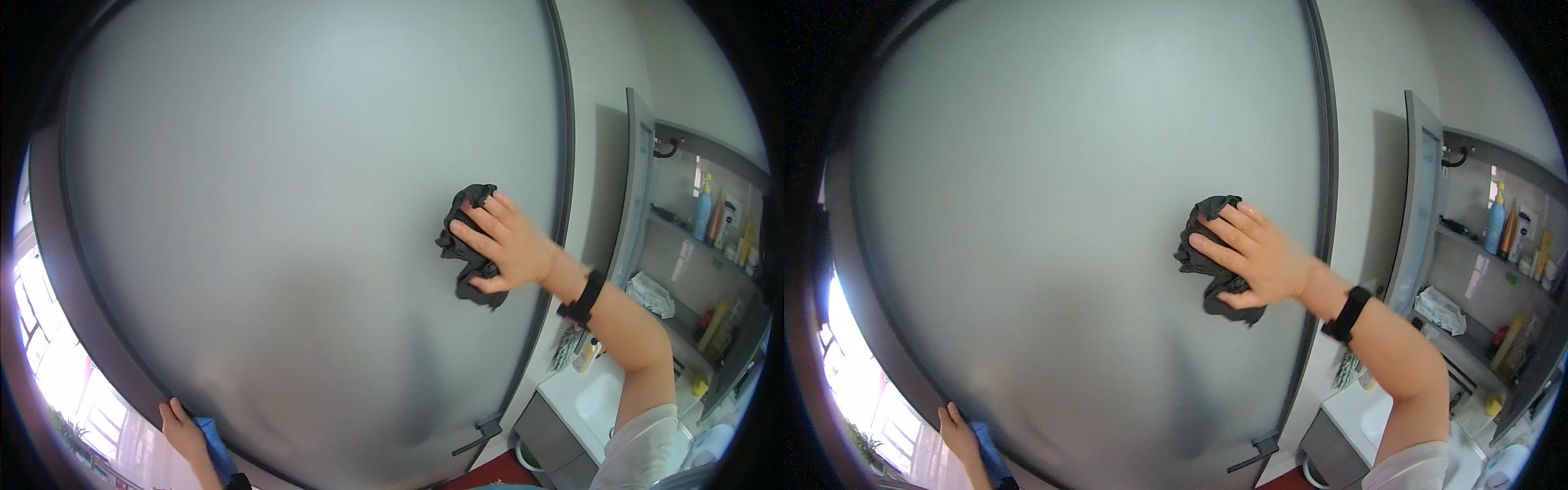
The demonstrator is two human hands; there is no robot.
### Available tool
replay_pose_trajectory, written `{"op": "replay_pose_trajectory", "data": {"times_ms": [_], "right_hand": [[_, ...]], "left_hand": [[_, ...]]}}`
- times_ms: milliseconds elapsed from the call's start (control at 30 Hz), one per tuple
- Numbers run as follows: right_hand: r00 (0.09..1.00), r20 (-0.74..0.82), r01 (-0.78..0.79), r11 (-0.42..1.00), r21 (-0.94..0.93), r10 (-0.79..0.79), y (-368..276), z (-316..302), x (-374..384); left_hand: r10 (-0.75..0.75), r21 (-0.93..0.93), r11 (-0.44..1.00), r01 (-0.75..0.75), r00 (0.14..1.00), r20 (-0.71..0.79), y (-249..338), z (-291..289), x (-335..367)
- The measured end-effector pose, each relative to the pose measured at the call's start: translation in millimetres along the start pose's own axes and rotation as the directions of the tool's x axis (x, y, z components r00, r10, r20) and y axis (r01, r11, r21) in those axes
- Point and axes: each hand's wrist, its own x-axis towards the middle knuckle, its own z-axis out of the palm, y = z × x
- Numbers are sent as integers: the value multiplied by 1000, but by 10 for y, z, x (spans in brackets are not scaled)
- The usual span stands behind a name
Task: The person wipes a glass partition door with a black cloth, stands up to lift the toilet lid and seat cover, and places protective padding components onto the upper edge of the toilet rim.
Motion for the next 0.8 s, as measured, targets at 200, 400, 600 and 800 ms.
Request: {"op": "replay_pose_trajectory", "data": {"times_ms": [200,400,600,800], "right_hand": [[877,281,405,914,0,-389,824,-483,518],[972,-67,191,927,-322,-224,1485,-747,1234],[940,-139,-339,895,-289,311,1872,-902,1774],[853,-282,-518,774,-363,439,2177,-847,2078]], "left_hand": [[-55,-81,995,54,998,-5,9,-3,-51],[-62,62,996,62,998,-4,139,-152,-72],[-123,232,967,108,991,55,310,-176,-96],[-173,176,973,151,978,113,212,2,-50]]}}
